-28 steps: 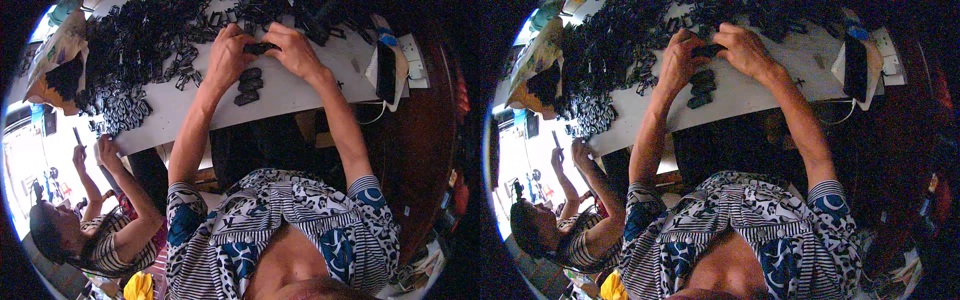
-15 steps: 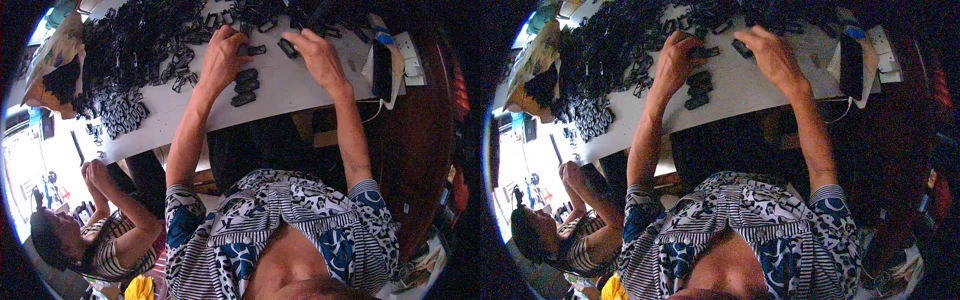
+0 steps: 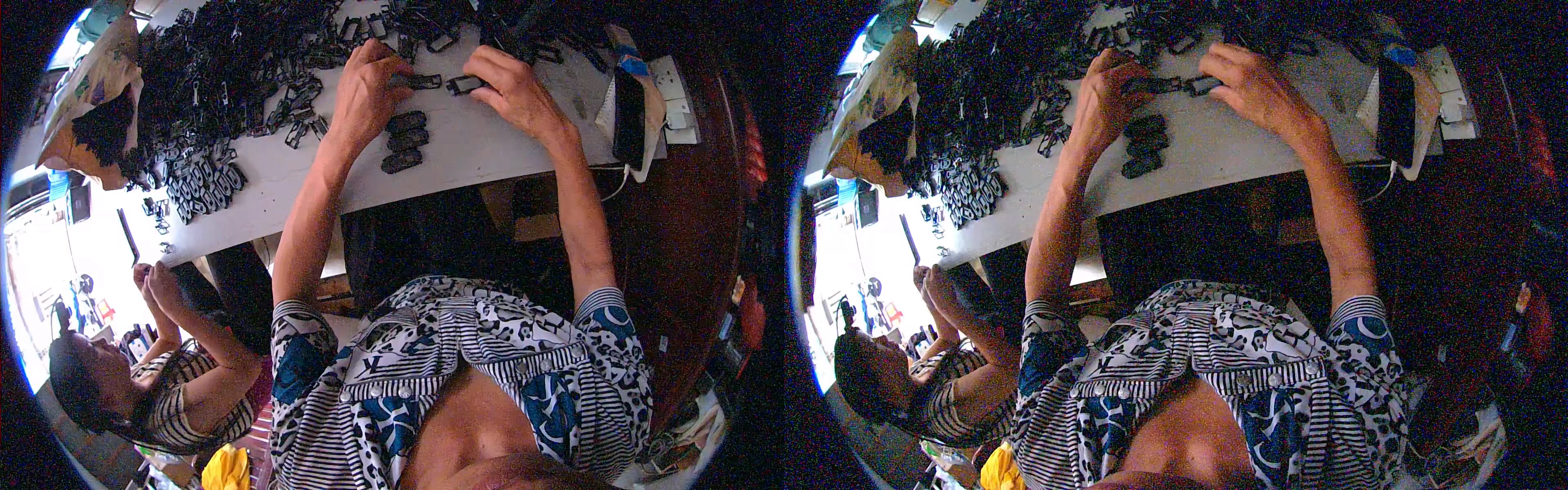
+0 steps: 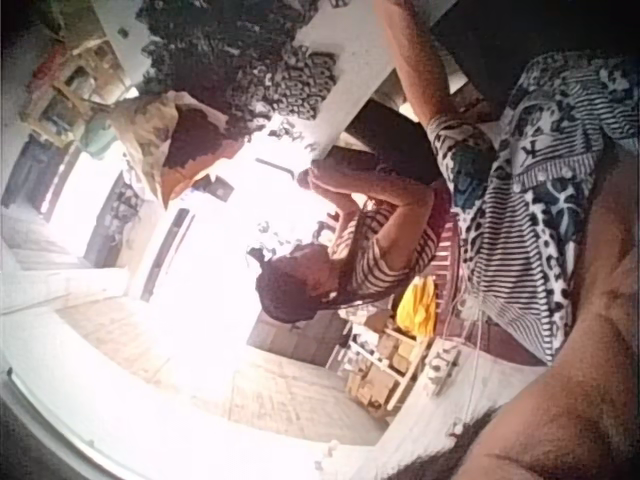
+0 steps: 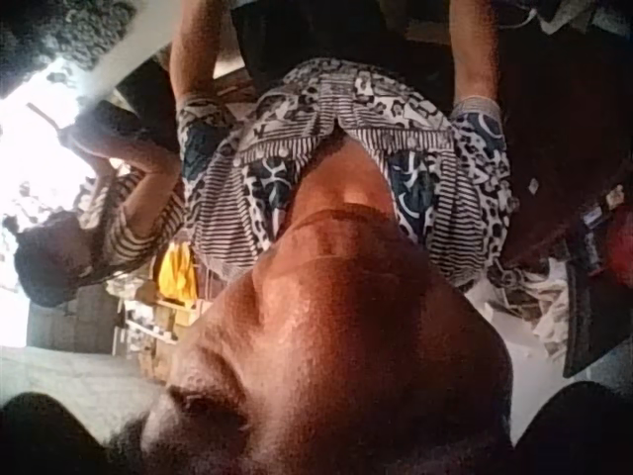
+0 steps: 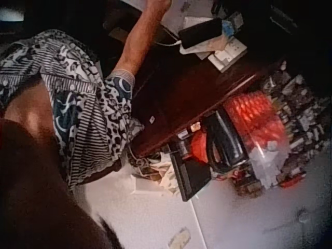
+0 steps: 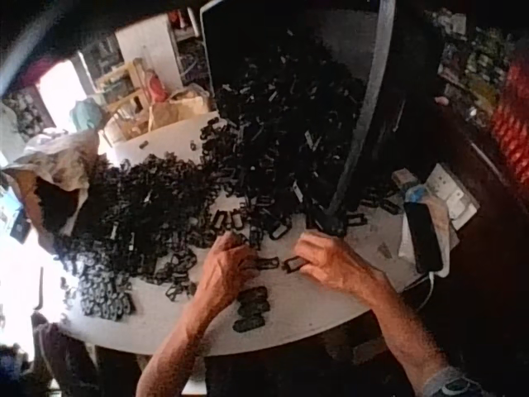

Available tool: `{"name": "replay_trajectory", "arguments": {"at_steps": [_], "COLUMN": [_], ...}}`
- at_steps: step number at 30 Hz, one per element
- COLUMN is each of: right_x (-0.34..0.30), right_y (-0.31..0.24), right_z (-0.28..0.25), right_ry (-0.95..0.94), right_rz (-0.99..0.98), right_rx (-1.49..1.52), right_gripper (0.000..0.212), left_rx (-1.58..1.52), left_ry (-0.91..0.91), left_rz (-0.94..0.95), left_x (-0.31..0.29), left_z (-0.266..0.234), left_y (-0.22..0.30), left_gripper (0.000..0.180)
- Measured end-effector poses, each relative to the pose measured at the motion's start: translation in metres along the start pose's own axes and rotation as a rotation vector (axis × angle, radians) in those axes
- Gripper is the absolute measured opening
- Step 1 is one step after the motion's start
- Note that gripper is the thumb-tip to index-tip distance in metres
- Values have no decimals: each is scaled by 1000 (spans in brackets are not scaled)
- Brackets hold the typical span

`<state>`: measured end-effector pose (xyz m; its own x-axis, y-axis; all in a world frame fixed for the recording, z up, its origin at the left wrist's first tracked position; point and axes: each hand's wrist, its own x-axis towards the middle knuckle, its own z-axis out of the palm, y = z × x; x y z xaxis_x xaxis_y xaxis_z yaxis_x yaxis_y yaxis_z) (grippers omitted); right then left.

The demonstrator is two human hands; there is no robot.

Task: The person assembles small plastic components by snapping individual pieces together by hand and arranging the assembled parts in stacks on the table.

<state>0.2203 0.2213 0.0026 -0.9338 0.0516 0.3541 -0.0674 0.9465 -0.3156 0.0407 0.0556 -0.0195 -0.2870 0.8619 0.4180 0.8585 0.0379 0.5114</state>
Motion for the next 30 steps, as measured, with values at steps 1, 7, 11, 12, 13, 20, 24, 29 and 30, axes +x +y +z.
{"name": "replay_trajectory", "arguments": {"at_steps": [1, 7, 11, 12, 13, 20, 24, 29, 30], "right_x": [3, 27, 27, 27, 27, 28, 29, 29, 30], "right_y": [-5, -19, -19, -18, -17, -17, -20, -30, -33], "right_z": [3, 28, 30, 31, 32, 33, 37, 43, 44], "right_ry": [68, 155, 140, 138, 123, 36, 32, 28, 28], "right_rz": [29, 25, 21, 19, 16, 58, 76, 68, 63], "right_rx": [52, 83, 43, 43, 39, 54, 60, 85, 89], "right_gripper": [32, 24, 18, 18, 15, 25, 24, 29, 29], "left_rx": [-4, -23, -41, -36, -31, -30, -57, -60, -9], "left_ry": [4, 20, 46, 45, 44, 20, 47, 226, 220], "left_rz": [-2, -19, -4, 4, 13, -1, -55, -331, -334], "left_x": [0, 1, 0, 0, 0, 2, -2, -18, -21], "left_z": [1, 2, 5, 5, 5, 3, -11, -38, -41], "left_y": [1, -1, -1, -2, -3, -2, 2, -3, -4], "left_gripper": [32, 36, 36, 36, 35, 34, 31, 19, 19]}}
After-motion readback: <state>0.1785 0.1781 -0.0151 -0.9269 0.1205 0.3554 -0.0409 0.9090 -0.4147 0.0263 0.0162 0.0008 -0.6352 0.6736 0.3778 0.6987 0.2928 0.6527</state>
